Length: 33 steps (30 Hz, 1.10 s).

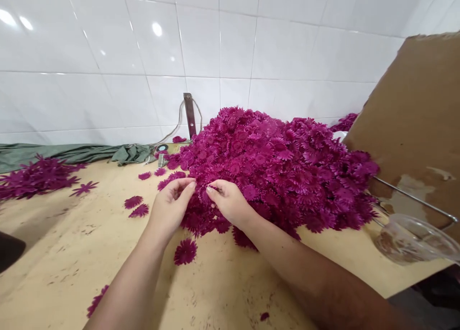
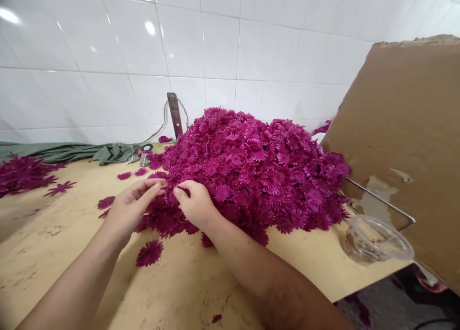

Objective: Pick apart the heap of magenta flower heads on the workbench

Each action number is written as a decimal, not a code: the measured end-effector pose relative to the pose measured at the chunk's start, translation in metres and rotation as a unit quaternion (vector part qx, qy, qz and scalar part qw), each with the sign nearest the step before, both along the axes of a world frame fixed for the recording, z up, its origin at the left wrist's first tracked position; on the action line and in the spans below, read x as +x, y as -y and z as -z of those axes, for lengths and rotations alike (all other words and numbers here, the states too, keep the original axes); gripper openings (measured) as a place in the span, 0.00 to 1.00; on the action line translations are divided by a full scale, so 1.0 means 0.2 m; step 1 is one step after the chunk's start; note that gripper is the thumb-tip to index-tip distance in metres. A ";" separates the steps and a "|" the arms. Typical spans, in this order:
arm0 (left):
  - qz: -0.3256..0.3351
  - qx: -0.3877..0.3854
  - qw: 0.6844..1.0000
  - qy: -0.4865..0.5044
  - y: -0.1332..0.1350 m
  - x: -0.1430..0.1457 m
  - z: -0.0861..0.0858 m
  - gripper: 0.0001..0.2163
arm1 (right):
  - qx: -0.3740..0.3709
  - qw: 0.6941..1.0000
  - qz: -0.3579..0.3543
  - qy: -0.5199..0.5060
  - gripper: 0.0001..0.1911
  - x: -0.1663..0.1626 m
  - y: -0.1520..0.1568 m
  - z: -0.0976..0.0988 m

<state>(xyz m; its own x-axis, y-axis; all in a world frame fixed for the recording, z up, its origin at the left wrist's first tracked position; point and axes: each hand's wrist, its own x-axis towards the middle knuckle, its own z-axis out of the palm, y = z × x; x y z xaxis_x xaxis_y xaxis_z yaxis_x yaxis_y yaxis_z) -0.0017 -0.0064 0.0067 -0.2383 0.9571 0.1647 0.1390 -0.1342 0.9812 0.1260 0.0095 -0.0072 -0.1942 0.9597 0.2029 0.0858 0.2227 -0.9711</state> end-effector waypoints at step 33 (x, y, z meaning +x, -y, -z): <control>0.089 0.025 0.995 -0.022 0.01 0.05 0.06 0.21 | -0.017 0.987 -0.155 -0.027 0.15 0.06 0.01 -0.04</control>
<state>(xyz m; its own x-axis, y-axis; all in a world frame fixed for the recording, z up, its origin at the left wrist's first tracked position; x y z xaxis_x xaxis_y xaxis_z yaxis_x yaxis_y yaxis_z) 0.0073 -0.0084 -0.0045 -0.0575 0.9737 0.2205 0.1514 -0.2098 0.9659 0.1388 0.0073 0.0018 -0.4698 0.8621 0.1899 -0.0344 0.1971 -0.9798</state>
